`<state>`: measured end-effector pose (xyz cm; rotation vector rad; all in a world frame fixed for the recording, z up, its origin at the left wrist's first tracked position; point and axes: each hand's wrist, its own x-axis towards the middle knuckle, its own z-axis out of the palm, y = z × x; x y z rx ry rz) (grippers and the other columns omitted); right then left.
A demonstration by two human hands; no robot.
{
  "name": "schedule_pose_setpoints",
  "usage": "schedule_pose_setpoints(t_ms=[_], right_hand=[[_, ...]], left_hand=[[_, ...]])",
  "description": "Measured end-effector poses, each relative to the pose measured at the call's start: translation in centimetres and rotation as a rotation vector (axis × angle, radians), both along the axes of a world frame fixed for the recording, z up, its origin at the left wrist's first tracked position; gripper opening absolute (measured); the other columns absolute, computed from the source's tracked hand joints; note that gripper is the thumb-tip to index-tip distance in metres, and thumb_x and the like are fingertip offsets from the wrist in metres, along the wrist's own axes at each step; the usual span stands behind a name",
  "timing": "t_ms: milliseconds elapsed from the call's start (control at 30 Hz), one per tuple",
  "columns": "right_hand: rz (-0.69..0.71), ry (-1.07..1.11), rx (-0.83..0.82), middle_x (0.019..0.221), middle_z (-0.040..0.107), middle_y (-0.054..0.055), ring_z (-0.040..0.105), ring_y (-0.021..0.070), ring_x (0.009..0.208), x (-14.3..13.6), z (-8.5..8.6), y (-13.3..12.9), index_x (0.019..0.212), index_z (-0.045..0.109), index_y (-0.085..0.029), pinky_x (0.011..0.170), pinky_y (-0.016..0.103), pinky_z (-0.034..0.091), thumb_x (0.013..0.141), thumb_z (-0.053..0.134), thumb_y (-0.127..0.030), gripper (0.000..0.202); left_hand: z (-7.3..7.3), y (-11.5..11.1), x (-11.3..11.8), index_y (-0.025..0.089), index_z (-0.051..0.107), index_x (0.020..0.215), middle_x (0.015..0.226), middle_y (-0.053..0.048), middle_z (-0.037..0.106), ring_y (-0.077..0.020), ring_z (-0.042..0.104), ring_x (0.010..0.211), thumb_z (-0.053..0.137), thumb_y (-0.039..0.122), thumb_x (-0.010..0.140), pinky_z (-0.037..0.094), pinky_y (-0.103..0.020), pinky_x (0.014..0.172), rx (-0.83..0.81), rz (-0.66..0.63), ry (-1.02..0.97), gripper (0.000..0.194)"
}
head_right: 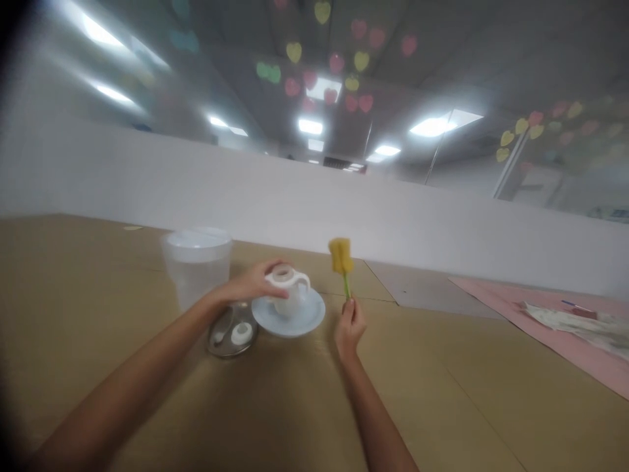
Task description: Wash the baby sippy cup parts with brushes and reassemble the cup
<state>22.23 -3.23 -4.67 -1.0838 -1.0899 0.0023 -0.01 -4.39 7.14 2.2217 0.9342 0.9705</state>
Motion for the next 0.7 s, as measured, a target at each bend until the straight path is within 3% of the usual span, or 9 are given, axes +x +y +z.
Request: schedule_pose_setpoints(t_ms=[100,200,367,467,600,700], right_hand=[[0.108,0.030,0.007,0.058,0.048,0.000,0.042,0.0088,0.051,-0.1,0.4,-0.3,0.085,0.061,-0.010,0.047,0.019,0.032,0.085,0.033,-0.042,0.043],[0.119,-0.231,-0.036,0.055,0.048,-0.001,0.043,0.0091,0.052,-0.2,0.8,-0.7,0.069,0.063,-0.012,0.050,0.020,0.033,0.082,0.040,-0.042,0.040],[-0.153,-0.558,-0.011,0.065,0.058,0.002,0.051,0.0098,0.058,0.3,1.3,-1.0,0.077,0.067,-0.017,0.054,0.020,0.034,0.079,0.047,-0.038,0.029],[-0.310,-0.734,0.072,0.065,0.059,0.002,0.051,0.0093,0.057,0.3,0.9,-1.0,0.081,0.068,-0.021,0.054,0.019,0.033,0.076,0.051,-0.037,0.024],[-0.327,-0.961,0.177,0.068,0.060,0.002,0.051,0.0091,0.060,-0.4,-0.2,-0.9,0.086,0.067,-0.023,0.055,0.020,0.032,0.076,0.052,-0.034,0.021],[-0.373,-0.905,0.133,0.066,0.058,0.002,0.048,0.0084,0.058,-0.2,-0.4,-0.5,0.077,0.066,-0.022,0.052,0.021,0.028,0.078,0.048,-0.030,0.020]], left_hand=[[-1.0,1.4,-0.2,0.019,0.052,0.102,0.101,-0.002,0.054,-0.0166,0.051,0.094,0.070,0.042,0.055,0.041,-0.025,0.083,0.138,0.169,-0.054,0.056],[-1.6,2.1,-0.4,0.021,0.053,0.105,0.102,-0.002,0.050,-0.0172,0.049,0.095,0.070,0.039,0.055,0.041,-0.028,0.084,0.293,0.295,0.036,0.056],[-1.9,2.2,-0.8,0.022,0.050,0.111,0.101,-0.004,0.045,-0.0167,0.049,0.090,0.064,0.023,0.063,0.043,-0.028,0.078,0.534,0.380,0.342,0.050],[-2.5,1.6,0.0,0.020,0.053,0.106,0.097,-0.006,0.047,-0.0186,0.047,0.091,0.054,0.010,0.068,0.041,-0.031,0.079,0.665,0.360,0.533,0.039],[-3.9,1.1,2.0,0.020,0.055,0.100,0.094,-0.007,0.050,-0.0188,0.047,0.088,0.051,0.007,0.069,0.040,-0.031,0.077,0.709,0.218,0.693,0.034],[-4.3,1.4,2.3,0.021,0.055,0.100,0.094,-0.007,0.051,-0.0183,0.048,0.086,0.052,0.009,0.070,0.039,-0.030,0.075,0.704,0.221,0.716,0.032]])
